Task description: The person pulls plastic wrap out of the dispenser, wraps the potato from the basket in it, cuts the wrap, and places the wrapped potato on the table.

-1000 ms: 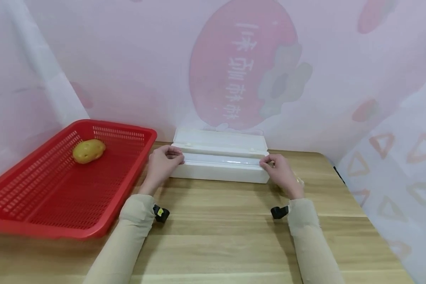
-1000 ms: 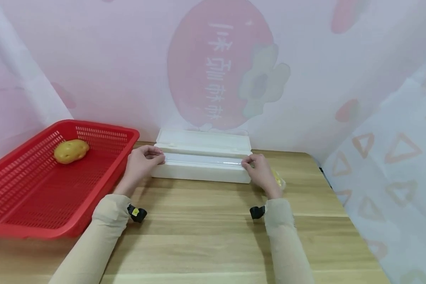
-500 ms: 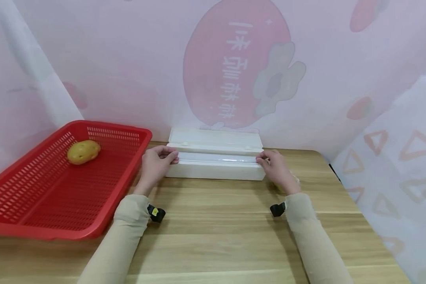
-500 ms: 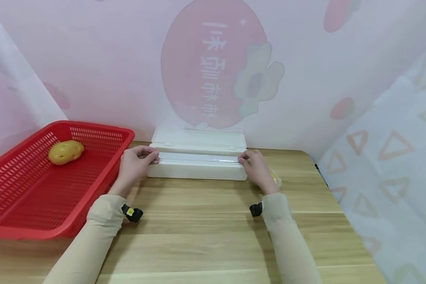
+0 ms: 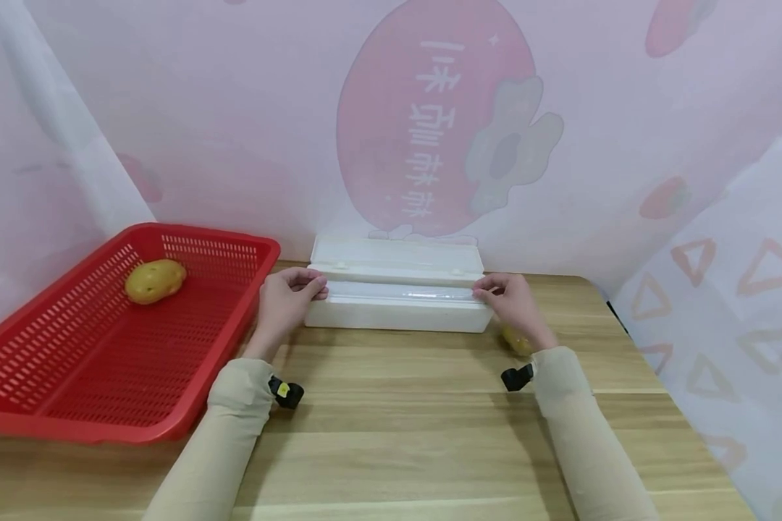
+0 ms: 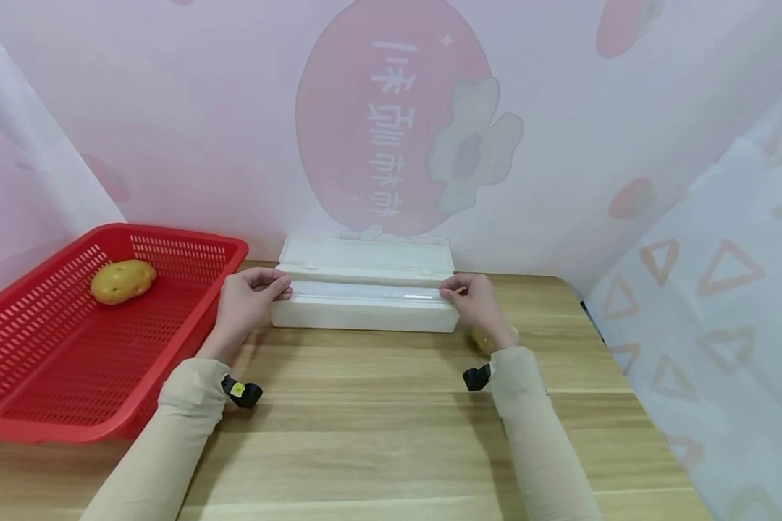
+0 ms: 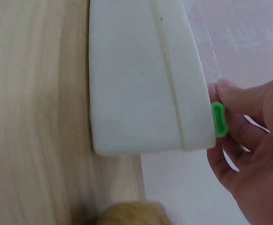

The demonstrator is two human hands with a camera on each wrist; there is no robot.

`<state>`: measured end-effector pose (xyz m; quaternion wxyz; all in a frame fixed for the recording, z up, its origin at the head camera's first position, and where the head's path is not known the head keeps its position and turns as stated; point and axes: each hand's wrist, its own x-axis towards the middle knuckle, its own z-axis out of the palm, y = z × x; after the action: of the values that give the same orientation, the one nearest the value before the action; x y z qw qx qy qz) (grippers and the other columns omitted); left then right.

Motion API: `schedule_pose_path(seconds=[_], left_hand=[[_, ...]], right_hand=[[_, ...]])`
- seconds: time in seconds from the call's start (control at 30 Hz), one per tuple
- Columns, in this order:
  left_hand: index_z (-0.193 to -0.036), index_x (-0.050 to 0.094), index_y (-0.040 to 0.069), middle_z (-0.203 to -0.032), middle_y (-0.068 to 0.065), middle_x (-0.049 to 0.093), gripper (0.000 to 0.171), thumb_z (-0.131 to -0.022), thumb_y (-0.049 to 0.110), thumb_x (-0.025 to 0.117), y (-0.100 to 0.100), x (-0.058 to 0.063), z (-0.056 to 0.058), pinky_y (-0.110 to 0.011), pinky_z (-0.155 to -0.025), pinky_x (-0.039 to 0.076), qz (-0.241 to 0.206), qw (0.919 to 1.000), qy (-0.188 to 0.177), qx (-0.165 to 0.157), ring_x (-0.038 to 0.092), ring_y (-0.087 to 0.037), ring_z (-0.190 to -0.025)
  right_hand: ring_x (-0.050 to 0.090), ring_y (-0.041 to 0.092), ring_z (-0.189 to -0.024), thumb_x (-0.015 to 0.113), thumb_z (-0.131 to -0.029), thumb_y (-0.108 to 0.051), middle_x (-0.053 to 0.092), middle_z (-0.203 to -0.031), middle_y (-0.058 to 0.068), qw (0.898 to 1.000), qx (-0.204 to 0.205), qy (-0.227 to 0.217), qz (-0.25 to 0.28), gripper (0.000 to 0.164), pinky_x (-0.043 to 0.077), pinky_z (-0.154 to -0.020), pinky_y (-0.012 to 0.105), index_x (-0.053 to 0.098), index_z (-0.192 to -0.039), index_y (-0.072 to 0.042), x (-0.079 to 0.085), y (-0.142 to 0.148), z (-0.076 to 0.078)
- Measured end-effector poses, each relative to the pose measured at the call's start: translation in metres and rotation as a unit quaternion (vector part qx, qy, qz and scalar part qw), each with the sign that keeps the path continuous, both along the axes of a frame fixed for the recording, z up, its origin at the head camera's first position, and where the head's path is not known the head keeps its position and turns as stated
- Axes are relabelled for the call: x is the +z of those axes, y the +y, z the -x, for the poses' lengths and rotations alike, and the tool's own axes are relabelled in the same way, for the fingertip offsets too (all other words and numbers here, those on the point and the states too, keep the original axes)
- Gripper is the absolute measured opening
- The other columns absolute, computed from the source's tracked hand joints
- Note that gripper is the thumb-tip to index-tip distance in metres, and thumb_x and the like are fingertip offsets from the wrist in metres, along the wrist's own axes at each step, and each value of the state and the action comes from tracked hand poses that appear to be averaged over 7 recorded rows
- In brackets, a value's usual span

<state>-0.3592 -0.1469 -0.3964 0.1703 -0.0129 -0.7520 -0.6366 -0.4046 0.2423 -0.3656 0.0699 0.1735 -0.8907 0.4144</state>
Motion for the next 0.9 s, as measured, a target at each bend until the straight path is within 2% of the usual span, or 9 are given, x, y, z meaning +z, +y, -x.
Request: schedule_pose_path(seconds=[0.2,0.5,0.7,0.9], left_hand=[[-0.104,0.069,-0.002,-0.092,-0.015,0.070,0.020,-0.091,0.013,0.072,-0.001,-0.001,-0.003,-0.029,-0.073,0.056,0.001,1.0000,0.005,0.006,0.071,-0.019,-0.078],[-0.104,0.070,-0.002,-0.092,-0.015,0.070,0.019,-0.091,0.012,0.072,0.002,0.004,0.003,-0.026,-0.072,0.056,-0.013,0.9998,0.009,0.015,0.071,-0.019,-0.079],[-0.104,0.071,0.000,-0.093,-0.014,0.070,0.020,-0.091,0.015,0.072,0.004,0.014,0.006,-0.029,-0.076,0.055,-0.027,0.9994,0.006,0.021,0.071,-0.021,-0.080],[-0.104,0.073,0.001,-0.092,-0.014,0.071,0.021,-0.091,0.018,0.073,0.004,0.027,0.006,-0.027,-0.080,0.054,-0.051,0.9976,0.019,0.042,0.071,-0.020,-0.081]], right_hand=[[0.062,0.032,-0.089,0.070,-0.092,-0.006,0.069,-0.100,0.011,0.998,0.037,-0.031,-0.031,0.011,0.052,-0.071,0.032,0.075,-0.100,-0.001,0.005,0.004,0.001],[0.060,0.027,-0.085,0.062,-0.099,-0.016,0.068,-0.098,0.010,0.997,0.020,-0.022,-0.069,0.018,0.050,-0.071,0.036,0.071,-0.102,-0.001,0.008,0.005,0.012],[0.058,0.030,-0.085,0.061,-0.099,-0.015,0.068,-0.097,0.015,0.999,0.004,0.011,-0.036,0.018,0.048,-0.072,0.036,0.069,-0.102,0.000,0.011,0.003,0.022],[0.056,0.024,-0.080,0.066,-0.096,-0.014,0.068,-0.089,0.014,0.998,-0.003,0.069,-0.009,0.016,0.045,-0.066,0.030,0.072,-0.097,0.000,0.022,0.004,0.029]])
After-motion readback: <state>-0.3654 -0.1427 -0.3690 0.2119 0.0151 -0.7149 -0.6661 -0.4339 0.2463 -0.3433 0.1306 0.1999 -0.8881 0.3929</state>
